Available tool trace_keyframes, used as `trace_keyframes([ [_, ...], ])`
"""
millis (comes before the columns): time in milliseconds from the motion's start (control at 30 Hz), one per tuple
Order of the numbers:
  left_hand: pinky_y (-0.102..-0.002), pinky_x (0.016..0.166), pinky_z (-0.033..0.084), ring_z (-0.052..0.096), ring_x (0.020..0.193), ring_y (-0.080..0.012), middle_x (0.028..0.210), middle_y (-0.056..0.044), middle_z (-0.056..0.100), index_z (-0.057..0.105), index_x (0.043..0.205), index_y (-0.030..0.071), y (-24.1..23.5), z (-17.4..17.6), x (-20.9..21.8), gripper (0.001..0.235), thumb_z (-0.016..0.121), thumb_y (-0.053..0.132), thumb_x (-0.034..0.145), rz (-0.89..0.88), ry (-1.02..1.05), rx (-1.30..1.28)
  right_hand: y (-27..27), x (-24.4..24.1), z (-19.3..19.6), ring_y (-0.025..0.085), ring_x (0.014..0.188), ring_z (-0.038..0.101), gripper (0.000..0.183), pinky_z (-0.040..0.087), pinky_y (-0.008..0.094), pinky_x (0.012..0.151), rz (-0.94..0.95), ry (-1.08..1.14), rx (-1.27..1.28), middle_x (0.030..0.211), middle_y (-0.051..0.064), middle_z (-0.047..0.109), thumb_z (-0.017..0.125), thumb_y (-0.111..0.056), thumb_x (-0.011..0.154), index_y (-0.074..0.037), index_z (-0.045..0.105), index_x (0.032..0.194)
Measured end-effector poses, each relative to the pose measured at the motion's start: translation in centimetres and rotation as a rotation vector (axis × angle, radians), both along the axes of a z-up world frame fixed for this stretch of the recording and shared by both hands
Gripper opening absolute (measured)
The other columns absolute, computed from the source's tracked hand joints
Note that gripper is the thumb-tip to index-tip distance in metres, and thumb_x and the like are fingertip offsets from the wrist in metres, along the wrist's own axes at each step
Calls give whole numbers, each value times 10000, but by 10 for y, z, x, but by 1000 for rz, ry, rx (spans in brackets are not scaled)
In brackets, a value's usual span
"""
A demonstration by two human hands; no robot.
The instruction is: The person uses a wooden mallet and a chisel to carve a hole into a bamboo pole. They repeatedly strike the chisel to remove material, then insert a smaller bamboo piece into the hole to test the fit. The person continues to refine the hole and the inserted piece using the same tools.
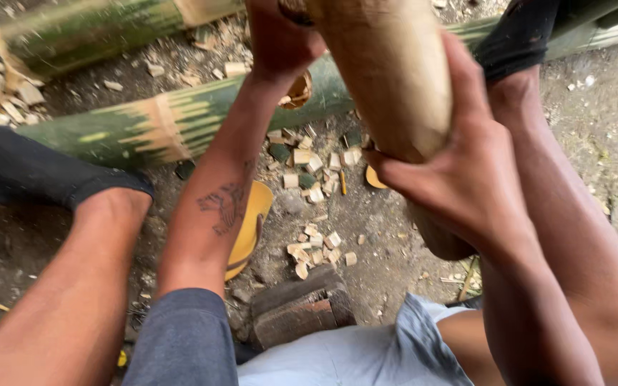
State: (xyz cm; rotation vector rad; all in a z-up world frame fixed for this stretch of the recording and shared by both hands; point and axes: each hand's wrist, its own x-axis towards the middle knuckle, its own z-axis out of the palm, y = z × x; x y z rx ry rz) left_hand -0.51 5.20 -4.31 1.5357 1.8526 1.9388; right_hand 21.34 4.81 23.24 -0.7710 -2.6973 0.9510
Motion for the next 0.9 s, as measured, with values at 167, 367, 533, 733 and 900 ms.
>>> trace_keyframes([
  [167,-323,629,651,778,720,-158,809,-48,767,729,924,48,-8,5,7,156,818,166,874,-46,-72,159,-9,-15,14,378,1111,714,1050,624,421,940,-203,1,-112,1299,295,629,873,-198,807,-104,171,1582],
  [367,-335,622,623,748,720,-180,824,-94,752,729,940,37,-13,19,5,175,813,179,882,179,-92,-52,7,27,-56,437,1107,665,1192,566,514,967,-198,-200,-133,1325,351,580,874,-235,705,-77,139,1630],
  [533,-322,576,614,741,648,-172,798,-87,748,721,1037,18,-78,55,11,203,767,151,890,343,-708,134,-23,134,-97,349,1252,634,1130,558,449,1001,-444,-68,-307,1406,262,575,885,-292,682,-84,243,1588],
  [733,-269,561,564,671,665,-124,803,-56,705,686,965,32,-99,82,33,98,664,106,905,284,-684,-116,-37,121,-122,296,1204,644,1132,527,414,977,-585,-166,-518,1354,206,616,859,-248,635,-124,270,1594],
  [900,-290,591,586,692,658,-165,794,-86,708,662,954,24,-79,73,69,85,626,66,890,504,-643,-64,-41,119,-130,289,1186,663,1123,529,406,975,-608,-221,-597,1333,205,635,851,-238,629,-134,268,1584],
])
